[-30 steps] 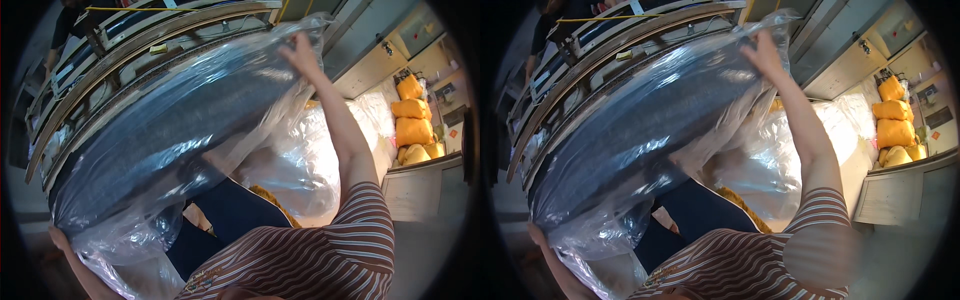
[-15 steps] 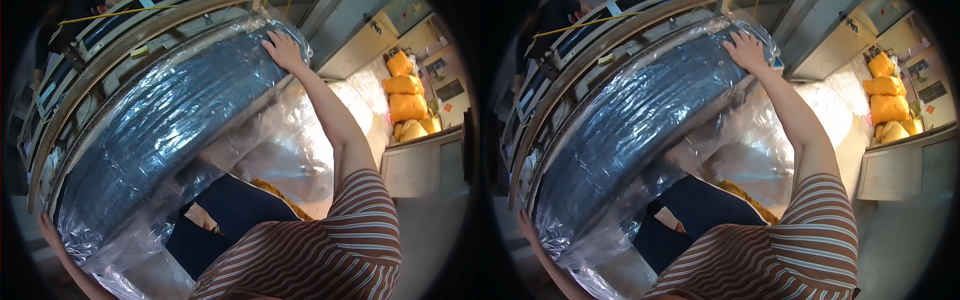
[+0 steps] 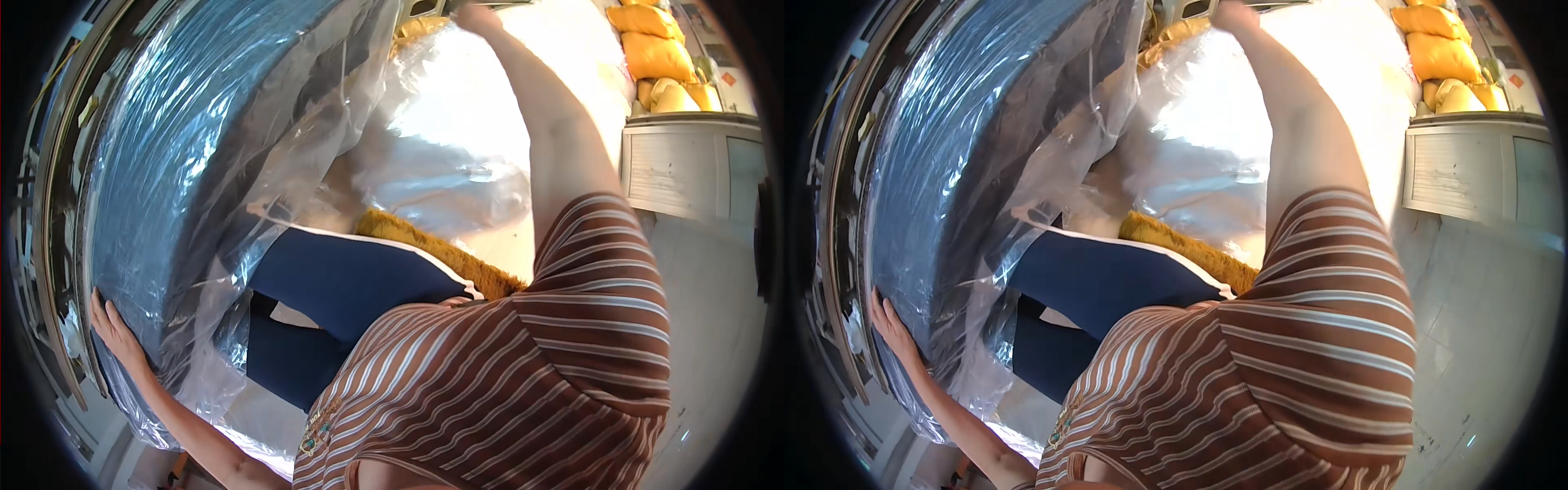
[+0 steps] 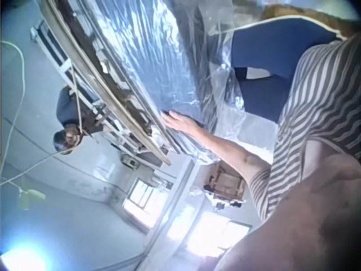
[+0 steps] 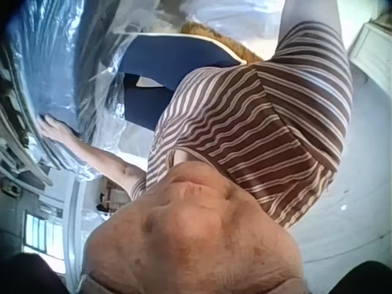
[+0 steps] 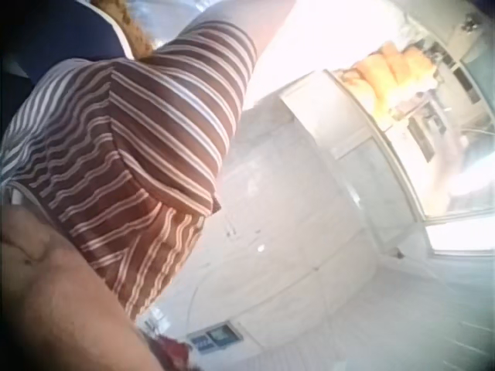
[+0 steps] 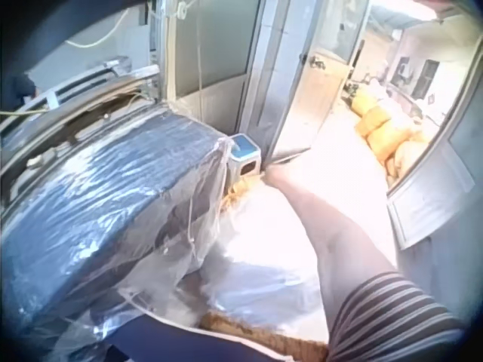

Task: The person wraps a large, dark, curved object, likely a sofa or chair, with a clear plastic sheet. They repeatedly pull, smooth, and fold the plastic over the object's surface to cover it completely. The task involves continuous handling of the plastic sheet to ensure it adheres to the object's contours.

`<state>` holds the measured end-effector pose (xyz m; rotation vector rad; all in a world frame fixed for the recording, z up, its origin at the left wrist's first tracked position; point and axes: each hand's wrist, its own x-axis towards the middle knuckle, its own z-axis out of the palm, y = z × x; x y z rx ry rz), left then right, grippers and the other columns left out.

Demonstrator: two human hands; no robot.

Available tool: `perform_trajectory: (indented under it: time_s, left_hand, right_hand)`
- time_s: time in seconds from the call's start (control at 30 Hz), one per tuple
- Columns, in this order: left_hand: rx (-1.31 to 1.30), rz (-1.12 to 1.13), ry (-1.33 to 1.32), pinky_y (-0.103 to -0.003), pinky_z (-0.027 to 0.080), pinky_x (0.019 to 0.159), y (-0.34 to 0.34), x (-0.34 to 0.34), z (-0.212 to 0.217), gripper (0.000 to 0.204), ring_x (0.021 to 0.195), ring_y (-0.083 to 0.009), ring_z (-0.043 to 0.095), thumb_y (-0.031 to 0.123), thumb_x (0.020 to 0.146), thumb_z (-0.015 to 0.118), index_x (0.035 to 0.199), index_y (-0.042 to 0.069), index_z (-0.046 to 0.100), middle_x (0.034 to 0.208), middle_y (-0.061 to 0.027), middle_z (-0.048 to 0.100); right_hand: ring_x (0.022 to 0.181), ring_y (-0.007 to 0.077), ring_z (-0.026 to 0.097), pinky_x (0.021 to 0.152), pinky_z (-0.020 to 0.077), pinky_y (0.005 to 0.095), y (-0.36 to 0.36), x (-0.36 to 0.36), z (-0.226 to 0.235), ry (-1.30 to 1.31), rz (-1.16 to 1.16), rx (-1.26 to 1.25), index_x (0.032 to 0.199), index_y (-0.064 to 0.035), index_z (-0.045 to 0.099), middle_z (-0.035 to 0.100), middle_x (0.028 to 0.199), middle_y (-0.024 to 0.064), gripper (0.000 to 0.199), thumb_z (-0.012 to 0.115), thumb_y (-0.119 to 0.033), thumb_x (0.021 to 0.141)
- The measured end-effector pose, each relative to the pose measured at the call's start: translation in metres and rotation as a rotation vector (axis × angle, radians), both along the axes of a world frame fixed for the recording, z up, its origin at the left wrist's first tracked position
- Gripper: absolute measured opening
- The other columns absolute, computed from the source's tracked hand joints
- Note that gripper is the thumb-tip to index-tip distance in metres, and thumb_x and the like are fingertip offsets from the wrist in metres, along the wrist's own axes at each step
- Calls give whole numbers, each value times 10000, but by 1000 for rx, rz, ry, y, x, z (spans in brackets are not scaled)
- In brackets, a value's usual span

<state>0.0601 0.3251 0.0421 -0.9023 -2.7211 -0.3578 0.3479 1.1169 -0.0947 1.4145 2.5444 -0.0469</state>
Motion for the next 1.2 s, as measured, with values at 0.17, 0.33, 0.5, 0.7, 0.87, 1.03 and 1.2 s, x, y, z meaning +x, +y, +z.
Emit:
perform_trajectory:
  time_s: [0.17, 0.33, 0.5, 0.7, 0.87, 1.03, 1.2]
  left_hand:
    - [-48, -10, 30, -397, 279, 1066, -5, -7, -5, 423, 1268, -315, 395, 268, 1006, 363, 1345, 34, 460, 1350, -176, 445]
    - [-65, 34, 28, -388, 281, 1067, -10, 7, 5, 428, 1267, -308, 395, 274, 1003, 370, 1342, 29, 464, 1347, -175, 452]
    - [-50, 21, 31, -385, 288, 1063, -3, 1, 3, 423, 1259, -310, 403, 272, 1003, 373, 1337, 30, 471, 1341, -179, 457]
    - [-40, 13, 32, -382, 300, 1054, -9, -8, -5, 414, 1254, -306, 410, 279, 1004, 387, 1329, 42, 485, 1337, -181, 452]
    - [-28, 90, 86, -379, 362, 1003, -19, -19, 2, 387, 1189, -312, 477, 230, 987, 439, 1304, 15, 500, 1281, -174, 514]
    - [331, -181, 234, -347, 410, 962, 147, 83, 36, 318, 1129, -241, 541, 116, 945, 537, 1245, 14, 548, 1245, -138, 561]
    - [678, -589, -889, -252, 485, 748, 276, 263, 40, 370, 839, -127, 607, 59, 856, 632, 1208, 23, 527, 1121, -94, 573]
  right_hand:
    - [504, 170, 590, 461, 481, 328, -78, 33, -138, 391, -281, -678, 890, -26, 639, 663, 743, 69, 484, 502, -490, 905]
    - [850, 220, 664, 746, 516, 381, -183, 21, -153, 139, -469, -365, 892, -59, 690, 691, 790, 85, 577, 514, -607, 852]
    - [861, 209, 662, 706, 523, 356, -168, 73, -194, 441, -412, -343, 966, -32, 647, 691, 882, 118, 357, 559, -367, 881]
    - [767, 124, 621, 620, 479, 243, -195, 142, -141, 1517, -595, -839, 964, -38, 574, 657, 916, 98, 137, 476, -128, 930]
    - [641, 80, 499, 577, 441, 227, -224, 135, -30, 1612, -293, -445, 978, -66, 525, 542, 764, 9, 99, 444, -122, 965]
    - [662, 72, 475, 594, 438, 208, -285, 106, 56, 1585, 5, -655, 1001, -68, 505, 489, 782, 3, 91, 420, -60, 968]
    - [680, 79, 583, 606, 474, 249, -353, 84, 132, 1328, 451, -847, 927, -46, 583, 601, 716, 22, 61, 529, -76, 925]
